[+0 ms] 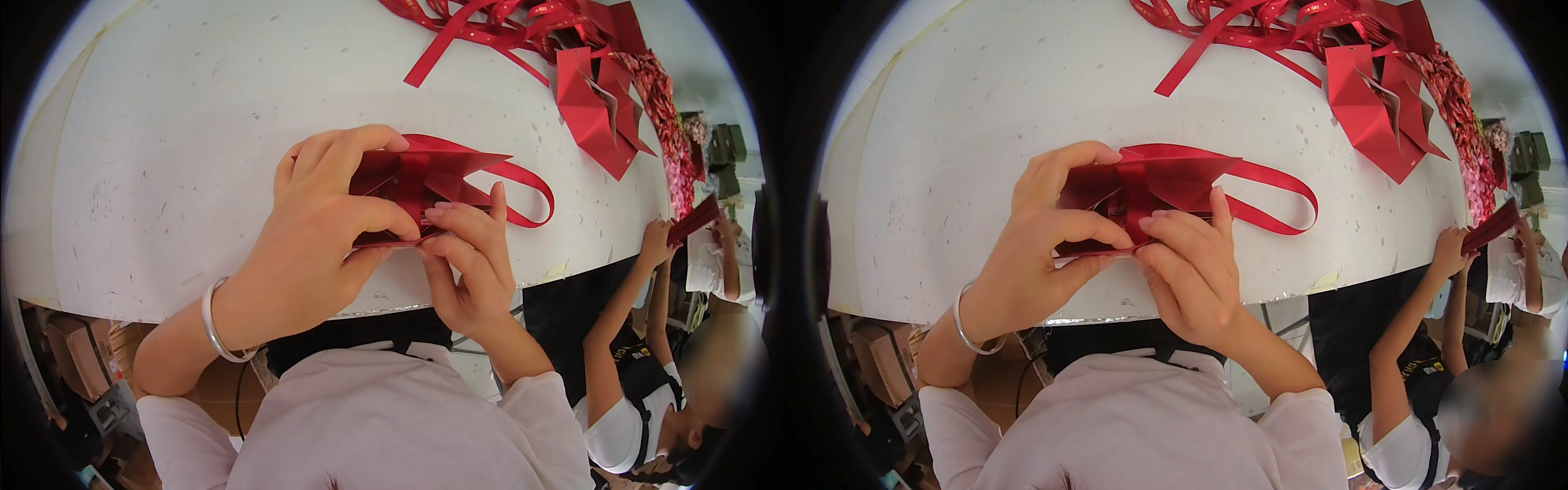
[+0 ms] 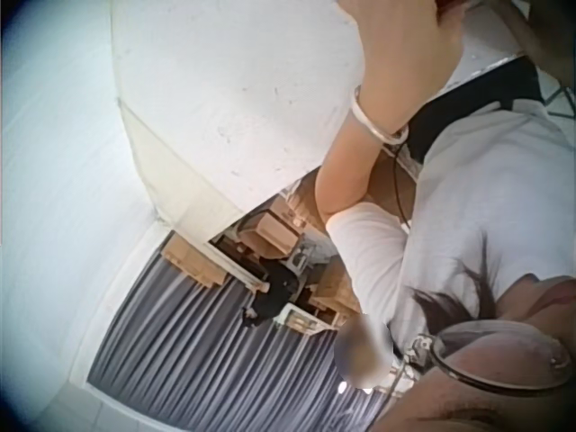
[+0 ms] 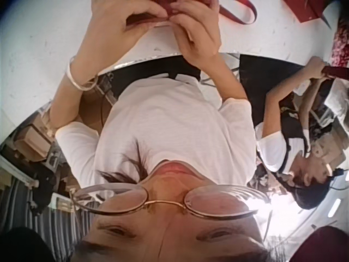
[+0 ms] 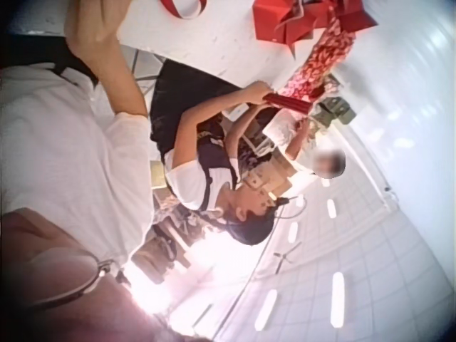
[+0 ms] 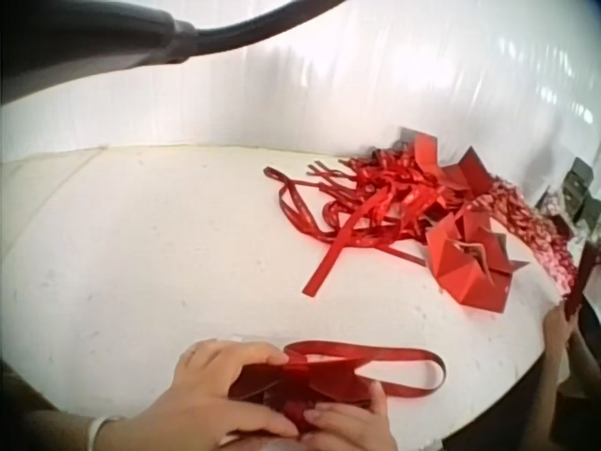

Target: The person assembles small red gift boxes by folding the paper, inserting a small item, and tying a red ribbon around the box. They then place the finished boxes into a cardboard box.

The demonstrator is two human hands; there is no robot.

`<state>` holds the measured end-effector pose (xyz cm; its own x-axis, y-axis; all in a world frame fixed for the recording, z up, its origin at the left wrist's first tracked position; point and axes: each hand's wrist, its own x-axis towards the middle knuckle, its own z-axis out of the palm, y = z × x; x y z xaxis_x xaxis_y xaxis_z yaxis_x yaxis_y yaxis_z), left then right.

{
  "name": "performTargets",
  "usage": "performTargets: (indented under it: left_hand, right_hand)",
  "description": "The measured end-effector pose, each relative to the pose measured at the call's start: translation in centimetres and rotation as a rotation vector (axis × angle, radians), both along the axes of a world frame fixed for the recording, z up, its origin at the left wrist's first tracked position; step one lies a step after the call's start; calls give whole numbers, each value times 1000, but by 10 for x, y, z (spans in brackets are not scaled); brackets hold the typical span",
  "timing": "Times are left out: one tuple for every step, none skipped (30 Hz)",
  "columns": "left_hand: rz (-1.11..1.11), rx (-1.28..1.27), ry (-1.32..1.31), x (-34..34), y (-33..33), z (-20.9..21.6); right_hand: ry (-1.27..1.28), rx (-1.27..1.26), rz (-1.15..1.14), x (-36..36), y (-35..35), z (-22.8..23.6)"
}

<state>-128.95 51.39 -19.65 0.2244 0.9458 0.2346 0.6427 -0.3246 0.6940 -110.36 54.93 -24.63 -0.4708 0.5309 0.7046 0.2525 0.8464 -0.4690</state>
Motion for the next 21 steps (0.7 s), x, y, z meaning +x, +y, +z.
performTargets:
  left_hand:
    - [1,-9,-4,0,-1,1]
    - [2,-19,-8,0,-1,2]
    - [10,-27,-17,1,-2,2]
    - [17,-35,-27,1,-1,1]
    - [24,-42,-37,1,-1,1]
    - [15,-35,-39,1,0,-1]
    - [7,-28,-40,-1,-1,-2]
    - [-2,-21,-41,-2,-1,-3]
    - [-11,-21,-39,-3,-1,-2]
    - [-19,-23,-37,-3,-2,-1]
    - [-27,-25,-35,-3,-3,-1]
    - [-26,-27,-40,-4,-4,-2]
    - [-31,-24,-46,-5,-4,-2]
    - [-34,-21,-53,-5,-3,-2]
    - [-26,-35,-64,-5,-3,-1]
    - [-14,-51,-76,-4,-3,1]
    - [-2,-66,-88,-3,-2,2]
    - [2,-67,-89,-3,-1,2]
    - [10,-69,-90,-2,-1,2]
    - [17,-71,-91,-3,0,3]
    - [4,-55,-76,-3,0,2]
  right_hand:
    - [2,3,1,1,-1,0]
    - [4,6,1,1,-2,-1]
    - [17,-21,2,0,-1,-2]
    - [30,-48,2,-1,1,-3]
    - [42,-74,2,-1,2,-4]
    - [-4,-66,-16,0,1,-1]
    - [-49,-58,-32,0,0,6]
    - [-93,-51,-49,1,0,13]
    - [-160,-91,-27,2,2,22]
    - [-227,-134,-5,5,4,31]
    - [-293,-177,19,8,5,38]
    - [-313,-196,51,9,8,42]
    - [-333,-211,78,9,14,47]
    - [-354,-226,105,8,17,50]
    - [-347,-282,106,8,17,52]
    - [-329,-292,114,8,18,52]
    - [-312,-303,123,8,20,50]
    - [-295,-313,131,9,21,49]
    - [-288,-322,124,9,20,47]
    - [-280,-331,118,9,19,46]
    - [-273,-339,111,9,18,46]
